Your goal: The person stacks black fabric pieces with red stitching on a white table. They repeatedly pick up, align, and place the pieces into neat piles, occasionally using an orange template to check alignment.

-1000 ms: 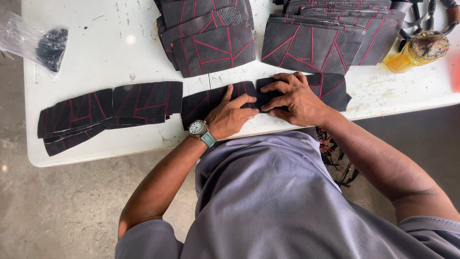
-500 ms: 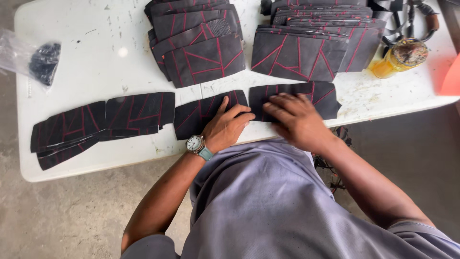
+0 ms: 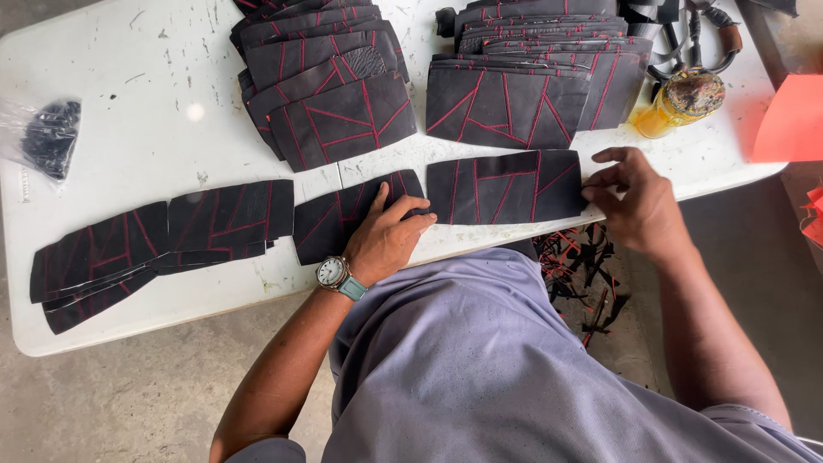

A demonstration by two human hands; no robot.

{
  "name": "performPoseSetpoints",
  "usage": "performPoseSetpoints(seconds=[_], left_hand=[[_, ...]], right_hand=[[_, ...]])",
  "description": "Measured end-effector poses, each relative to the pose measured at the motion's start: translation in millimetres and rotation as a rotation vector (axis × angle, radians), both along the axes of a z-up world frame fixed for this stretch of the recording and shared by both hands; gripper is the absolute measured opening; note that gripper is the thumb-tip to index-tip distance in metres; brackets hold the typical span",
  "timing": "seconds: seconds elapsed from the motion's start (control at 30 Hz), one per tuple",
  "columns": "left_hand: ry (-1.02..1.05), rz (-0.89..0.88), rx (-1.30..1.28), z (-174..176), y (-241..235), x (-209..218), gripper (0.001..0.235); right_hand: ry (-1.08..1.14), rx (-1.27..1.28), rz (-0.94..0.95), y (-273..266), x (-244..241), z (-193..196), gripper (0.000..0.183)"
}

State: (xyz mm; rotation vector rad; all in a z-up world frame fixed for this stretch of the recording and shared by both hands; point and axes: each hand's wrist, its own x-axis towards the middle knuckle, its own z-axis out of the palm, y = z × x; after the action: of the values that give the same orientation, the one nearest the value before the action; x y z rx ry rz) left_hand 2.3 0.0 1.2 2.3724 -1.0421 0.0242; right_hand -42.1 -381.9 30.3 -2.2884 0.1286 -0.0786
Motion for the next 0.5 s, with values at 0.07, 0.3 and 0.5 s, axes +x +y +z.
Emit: performPoseSetpoints(seconds=[0.07,0.3,0.5], left_hand=[[0.012,0.005,-0.002,-1.3,1.2,-0.8,0.024],[0.078,0.021,-0.143,8.8,-0.8,0.0,0.028],[0.171,0.145,-0.12,32.3,17.7,7.6,0.057]], right_hand=[[0.026,0.188,-0.001,-14.4,1.3,0.8,0.038],[-0.342,-0.468,-0.032,-22.6,-10.8,17.1,0.011],[-0.376,-0.356,0.106,33.0,-0.1,33.7,0.022]])
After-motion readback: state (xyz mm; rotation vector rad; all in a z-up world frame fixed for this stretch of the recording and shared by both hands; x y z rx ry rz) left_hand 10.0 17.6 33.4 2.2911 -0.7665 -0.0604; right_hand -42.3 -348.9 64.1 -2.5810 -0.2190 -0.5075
